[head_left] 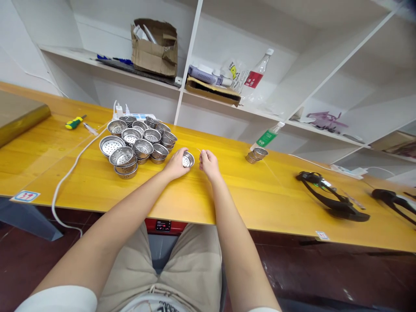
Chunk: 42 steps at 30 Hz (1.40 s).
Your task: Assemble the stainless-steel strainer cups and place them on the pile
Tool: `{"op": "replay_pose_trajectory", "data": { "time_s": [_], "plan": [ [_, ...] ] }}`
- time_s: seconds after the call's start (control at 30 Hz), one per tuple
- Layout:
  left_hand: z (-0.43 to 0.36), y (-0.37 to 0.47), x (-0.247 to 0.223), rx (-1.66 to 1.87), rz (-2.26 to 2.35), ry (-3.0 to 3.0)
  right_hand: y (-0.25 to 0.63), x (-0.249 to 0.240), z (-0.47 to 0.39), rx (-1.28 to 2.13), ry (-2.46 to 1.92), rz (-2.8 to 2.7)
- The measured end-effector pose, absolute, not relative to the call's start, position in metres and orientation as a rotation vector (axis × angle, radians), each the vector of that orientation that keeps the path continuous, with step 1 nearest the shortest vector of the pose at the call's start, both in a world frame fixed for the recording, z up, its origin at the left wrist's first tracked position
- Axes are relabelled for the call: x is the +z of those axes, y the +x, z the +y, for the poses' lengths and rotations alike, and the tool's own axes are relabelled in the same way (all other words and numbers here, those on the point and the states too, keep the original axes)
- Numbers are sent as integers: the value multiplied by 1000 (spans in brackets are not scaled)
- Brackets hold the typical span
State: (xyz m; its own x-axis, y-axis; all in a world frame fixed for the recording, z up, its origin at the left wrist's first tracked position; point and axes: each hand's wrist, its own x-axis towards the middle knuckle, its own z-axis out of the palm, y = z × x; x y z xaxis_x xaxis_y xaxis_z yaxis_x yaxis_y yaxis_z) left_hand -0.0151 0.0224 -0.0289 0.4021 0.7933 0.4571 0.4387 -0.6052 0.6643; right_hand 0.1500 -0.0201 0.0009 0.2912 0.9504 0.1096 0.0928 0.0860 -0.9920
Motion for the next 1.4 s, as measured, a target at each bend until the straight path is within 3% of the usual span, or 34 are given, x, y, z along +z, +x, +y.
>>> {"op": "replay_pose_trajectory", "data": {
  "time_s": [0.33, 0.67, 1.03, 1.4],
  "plan": [
    [21, -16, -26, 1228, 912, 2481, 145, 4, -21, 992, -1133, -1001],
    [17, -16, -23, 1198, 837, 2458, 139, 2, -23, 1018, -1217, -1092],
    [21, -12, -26, 1082, 692, 1915, 139, 1, -25, 990, -1343, -1136],
    [9, -14, -14, 742, 498, 1186, 127, 5, -28, 1066, -1278, -1104]
  ]
}}
